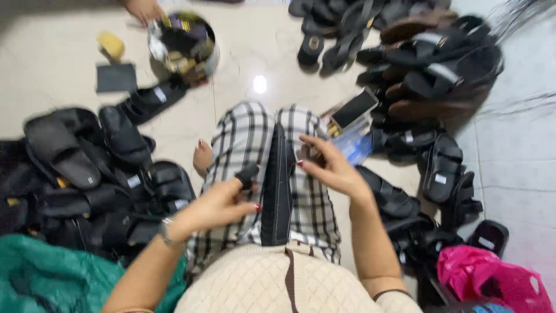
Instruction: Hand-sewing the straps of black sandals to the soles using a needle and thread.
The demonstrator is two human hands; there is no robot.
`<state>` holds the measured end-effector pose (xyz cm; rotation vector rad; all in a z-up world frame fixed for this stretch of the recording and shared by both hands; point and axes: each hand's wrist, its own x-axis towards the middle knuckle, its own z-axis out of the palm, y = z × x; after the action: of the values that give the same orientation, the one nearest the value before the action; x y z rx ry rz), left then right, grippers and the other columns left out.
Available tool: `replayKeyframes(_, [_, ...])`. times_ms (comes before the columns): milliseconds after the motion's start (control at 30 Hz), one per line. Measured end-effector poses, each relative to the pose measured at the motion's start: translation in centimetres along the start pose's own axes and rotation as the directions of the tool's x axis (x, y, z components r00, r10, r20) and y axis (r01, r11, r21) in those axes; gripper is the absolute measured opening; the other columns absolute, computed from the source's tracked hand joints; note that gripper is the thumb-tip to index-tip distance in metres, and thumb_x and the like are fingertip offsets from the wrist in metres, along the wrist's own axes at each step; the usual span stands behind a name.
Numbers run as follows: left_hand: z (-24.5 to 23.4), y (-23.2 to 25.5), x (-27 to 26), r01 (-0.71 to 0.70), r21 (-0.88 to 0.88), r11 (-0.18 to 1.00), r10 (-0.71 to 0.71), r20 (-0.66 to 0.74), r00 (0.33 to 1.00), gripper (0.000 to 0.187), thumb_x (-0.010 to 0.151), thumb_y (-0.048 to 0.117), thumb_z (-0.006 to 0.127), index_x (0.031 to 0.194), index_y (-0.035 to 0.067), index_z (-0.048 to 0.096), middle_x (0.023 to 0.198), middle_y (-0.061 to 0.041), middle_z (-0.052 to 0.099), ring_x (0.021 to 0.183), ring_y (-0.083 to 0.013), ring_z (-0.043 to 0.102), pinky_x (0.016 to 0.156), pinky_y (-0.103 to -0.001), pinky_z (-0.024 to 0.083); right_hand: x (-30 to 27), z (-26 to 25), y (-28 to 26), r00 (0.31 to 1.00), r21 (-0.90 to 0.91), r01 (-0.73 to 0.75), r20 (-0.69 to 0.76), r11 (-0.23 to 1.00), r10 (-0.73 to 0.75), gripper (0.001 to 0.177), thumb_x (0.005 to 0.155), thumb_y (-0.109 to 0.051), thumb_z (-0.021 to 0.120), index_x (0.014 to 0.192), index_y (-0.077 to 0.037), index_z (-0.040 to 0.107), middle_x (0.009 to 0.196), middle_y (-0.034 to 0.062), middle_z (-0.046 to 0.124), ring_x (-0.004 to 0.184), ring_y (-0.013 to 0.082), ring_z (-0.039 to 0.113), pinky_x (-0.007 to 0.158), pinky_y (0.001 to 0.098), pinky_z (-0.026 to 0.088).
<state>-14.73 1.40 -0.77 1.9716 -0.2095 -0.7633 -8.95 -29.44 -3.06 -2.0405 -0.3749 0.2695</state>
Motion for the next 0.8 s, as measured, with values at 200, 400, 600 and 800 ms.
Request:
replayKeyframes(200, [-3.0,-1.6,-1.4,-0.053,0.1,0.994,0.087,-0.37,0.925,0.03,0.085,0.029,0.081,0.1,0.003,0.076,0.073,-0.019,0.072,0.071,-0.0331,0.069,0.058,-0.043,0.051,-2.3,-3.5,-4.2,0.97,-0.25,0.082,0.243,0.965,-0.019,0.041,0.098,-0.012,0.06,0.138,-0.004,0.061,0.094,0.0225,0.066,0.091,0.0449,0.065,0.079,0.0507,0.052])
replayKeyframes(400, [0.0,1.9,1.0,-0.172,0.235,0.957,0.214,-0.166,0.963,0.037,0.086,0.043,0.078,0.084,0.007,0.071,0.07,-0.016,0.071,0.07,-0.0391,0.07,0.06,-0.046,0.053,-2.0,-2.1,-4.8,0.936,-0.527,0.166,0.35,0.834,0.035,0.041,0.1,-0.022,0.06,0.14,-0.027,0.065,0.066,0.0061,0.048,0.056,0.034,0.057,0.055,0.0406,0.048])
replayKeyframes(600, [-2.3,1.3,1.4,-0.086,-0.024,0.996,0.085,-0.045,0.995,0.035,0.088,0.023,0.071,0.114,0.001,0.064,0.065,-0.011,0.071,0.056,-0.0272,0.065,0.046,-0.037,0.048,-0.9,-1.4,-4.5,0.901,-0.537,0.253,0.434,0.804,0.006,0.037,0.1,-0.024,0.058,0.135,-0.03,0.068,0.062,0.0046,0.046,0.05,0.0292,0.056,0.051,0.0367,0.048])
replayKeyframes(800, [-3.1,0.2,1.9,-0.129,0.485,0.865,0.306,-0.306,0.901,0.08,0.084,0.045,0.082,0.147,0.003,0.054,0.121,-0.015,0.047,0.108,-0.0323,0.037,0.1,-0.051,0.037,-0.8,-1.8,-4.0,0.855,-0.548,0.362,0.517,0.754,-0.035,0.053,0.088,-0.012,0.069,0.14,-0.022,0.065,0.067,0.0015,0.041,0.05,0.0165,0.04,0.044,0.0309,0.034])
